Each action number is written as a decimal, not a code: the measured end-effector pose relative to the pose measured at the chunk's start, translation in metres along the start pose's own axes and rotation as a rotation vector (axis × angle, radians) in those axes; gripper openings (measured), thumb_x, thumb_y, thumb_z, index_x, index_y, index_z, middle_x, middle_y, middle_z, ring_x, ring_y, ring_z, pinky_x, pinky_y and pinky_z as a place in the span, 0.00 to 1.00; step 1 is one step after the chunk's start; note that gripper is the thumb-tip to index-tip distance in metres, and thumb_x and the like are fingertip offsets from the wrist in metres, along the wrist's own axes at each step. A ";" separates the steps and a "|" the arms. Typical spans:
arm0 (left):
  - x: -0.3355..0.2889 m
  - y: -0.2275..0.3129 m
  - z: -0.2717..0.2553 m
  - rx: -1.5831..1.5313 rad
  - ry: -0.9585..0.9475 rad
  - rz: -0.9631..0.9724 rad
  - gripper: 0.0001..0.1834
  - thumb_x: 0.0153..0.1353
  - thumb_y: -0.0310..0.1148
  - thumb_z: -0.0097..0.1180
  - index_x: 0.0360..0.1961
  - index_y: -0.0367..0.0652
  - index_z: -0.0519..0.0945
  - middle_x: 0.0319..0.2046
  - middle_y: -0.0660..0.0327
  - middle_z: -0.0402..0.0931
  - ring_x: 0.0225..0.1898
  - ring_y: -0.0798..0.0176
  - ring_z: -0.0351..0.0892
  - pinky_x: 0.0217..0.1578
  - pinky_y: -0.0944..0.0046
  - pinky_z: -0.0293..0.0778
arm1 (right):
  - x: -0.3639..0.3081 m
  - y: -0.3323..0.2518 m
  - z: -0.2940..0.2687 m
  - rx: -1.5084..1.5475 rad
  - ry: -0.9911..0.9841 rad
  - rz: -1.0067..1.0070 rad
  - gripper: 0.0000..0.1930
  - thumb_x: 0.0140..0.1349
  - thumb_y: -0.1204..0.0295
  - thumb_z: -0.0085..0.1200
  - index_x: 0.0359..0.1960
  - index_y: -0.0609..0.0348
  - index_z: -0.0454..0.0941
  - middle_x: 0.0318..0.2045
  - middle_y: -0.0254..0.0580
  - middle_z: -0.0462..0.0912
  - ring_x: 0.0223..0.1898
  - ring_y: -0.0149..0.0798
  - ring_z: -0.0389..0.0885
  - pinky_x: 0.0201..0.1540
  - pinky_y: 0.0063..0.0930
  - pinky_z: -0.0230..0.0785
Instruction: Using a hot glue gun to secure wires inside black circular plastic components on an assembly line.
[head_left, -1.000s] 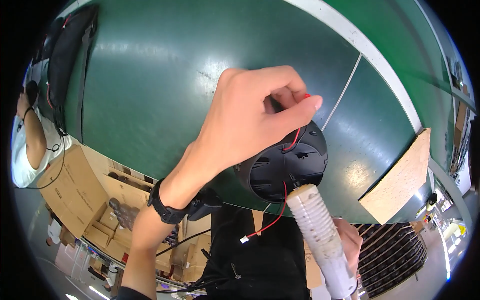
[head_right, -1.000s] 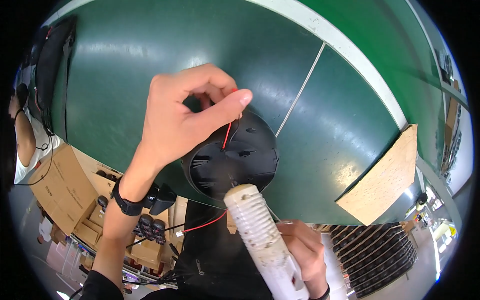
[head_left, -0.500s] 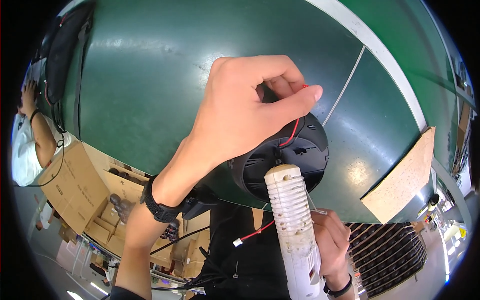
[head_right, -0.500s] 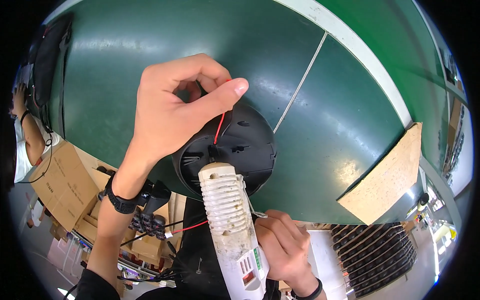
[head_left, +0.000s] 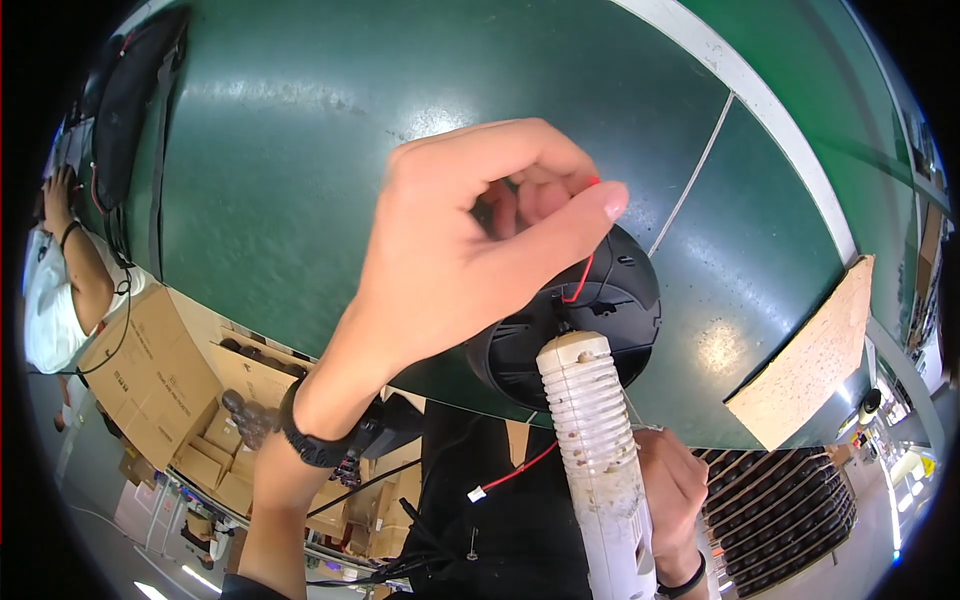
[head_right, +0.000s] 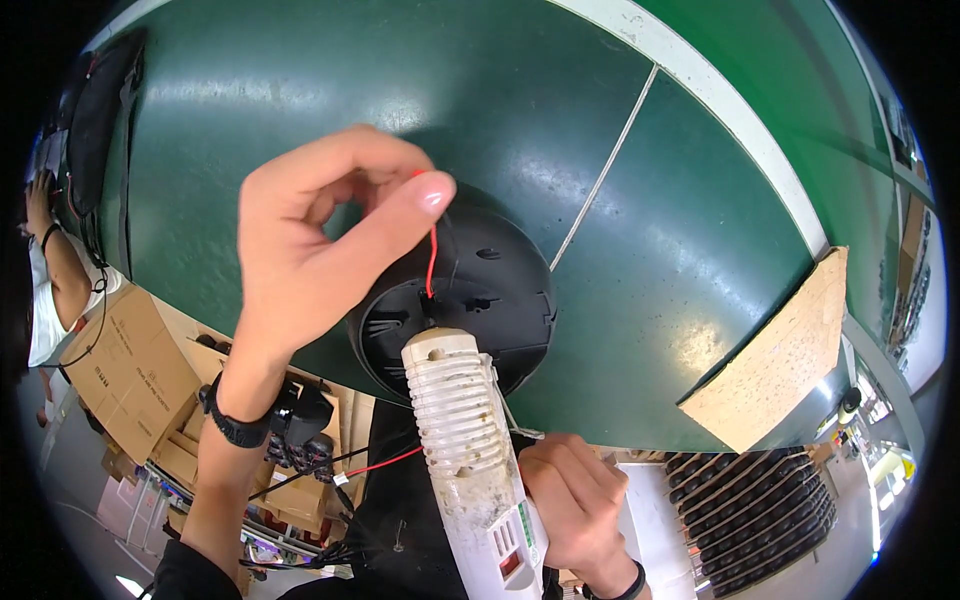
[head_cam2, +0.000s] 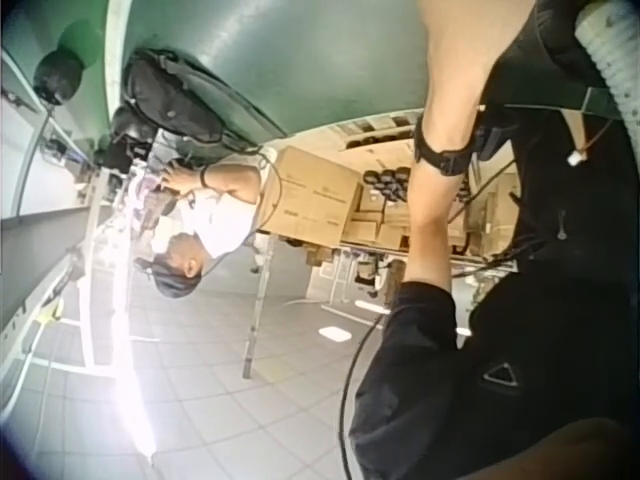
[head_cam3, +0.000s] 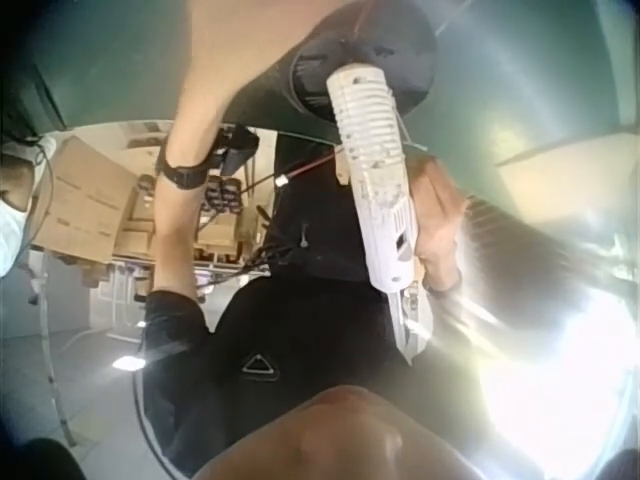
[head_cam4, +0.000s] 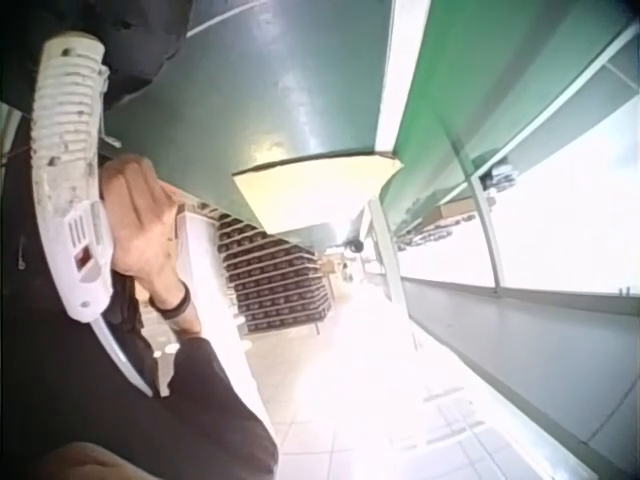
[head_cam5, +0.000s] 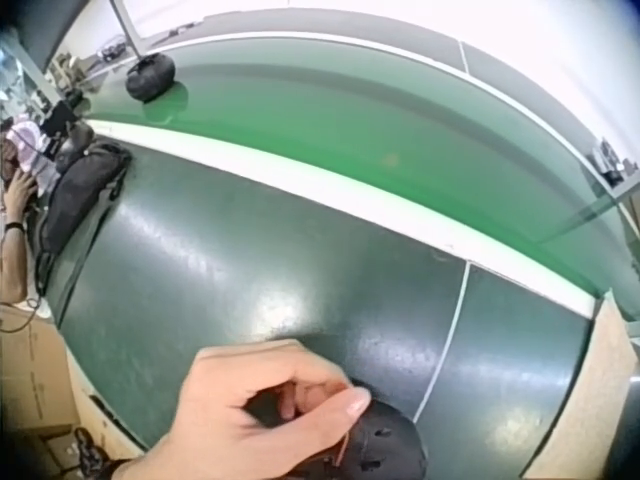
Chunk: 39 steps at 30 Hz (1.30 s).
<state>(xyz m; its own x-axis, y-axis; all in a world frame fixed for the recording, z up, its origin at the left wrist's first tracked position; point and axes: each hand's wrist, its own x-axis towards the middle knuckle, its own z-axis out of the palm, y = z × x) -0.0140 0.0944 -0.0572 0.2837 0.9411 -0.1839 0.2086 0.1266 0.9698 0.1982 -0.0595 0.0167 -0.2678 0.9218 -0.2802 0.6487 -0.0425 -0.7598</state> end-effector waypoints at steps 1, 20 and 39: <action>-0.004 0.001 -0.003 -0.044 0.001 -0.003 0.03 0.60 0.23 0.66 0.34 0.35 0.83 0.28 0.64 0.81 0.30 0.76 0.74 0.31 0.74 0.68 | -0.001 0.000 -0.001 -0.009 0.001 0.007 0.11 0.41 0.76 0.62 0.27 0.66 0.77 0.25 0.45 0.80 0.26 0.46 0.80 0.24 0.32 0.72; -0.053 -0.006 -0.047 -0.188 -0.321 0.067 0.05 0.50 0.22 0.67 0.31 0.37 0.86 0.21 0.62 0.80 0.20 0.69 0.74 0.21 0.69 0.66 | -0.001 -0.016 -0.016 -0.028 -0.032 0.145 0.11 0.41 0.76 0.64 0.27 0.68 0.79 0.24 0.46 0.79 0.25 0.46 0.81 0.26 0.33 0.74; -0.087 0.026 -0.028 0.039 -0.244 0.283 0.07 0.48 0.20 0.68 0.30 0.38 0.86 0.24 0.59 0.81 0.21 0.61 0.81 0.19 0.66 0.71 | -0.024 -0.008 -0.079 0.145 -0.259 0.797 0.21 0.46 0.64 0.67 0.37 0.71 0.80 0.29 0.45 0.85 0.30 0.35 0.84 0.38 0.27 0.77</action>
<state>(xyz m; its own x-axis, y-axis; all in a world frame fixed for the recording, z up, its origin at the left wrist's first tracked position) -0.0594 0.0247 -0.0120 0.5488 0.8343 0.0533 0.1241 -0.1443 0.9817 0.2558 -0.0515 0.0755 0.0647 0.4788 -0.8756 0.6195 -0.7071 -0.3409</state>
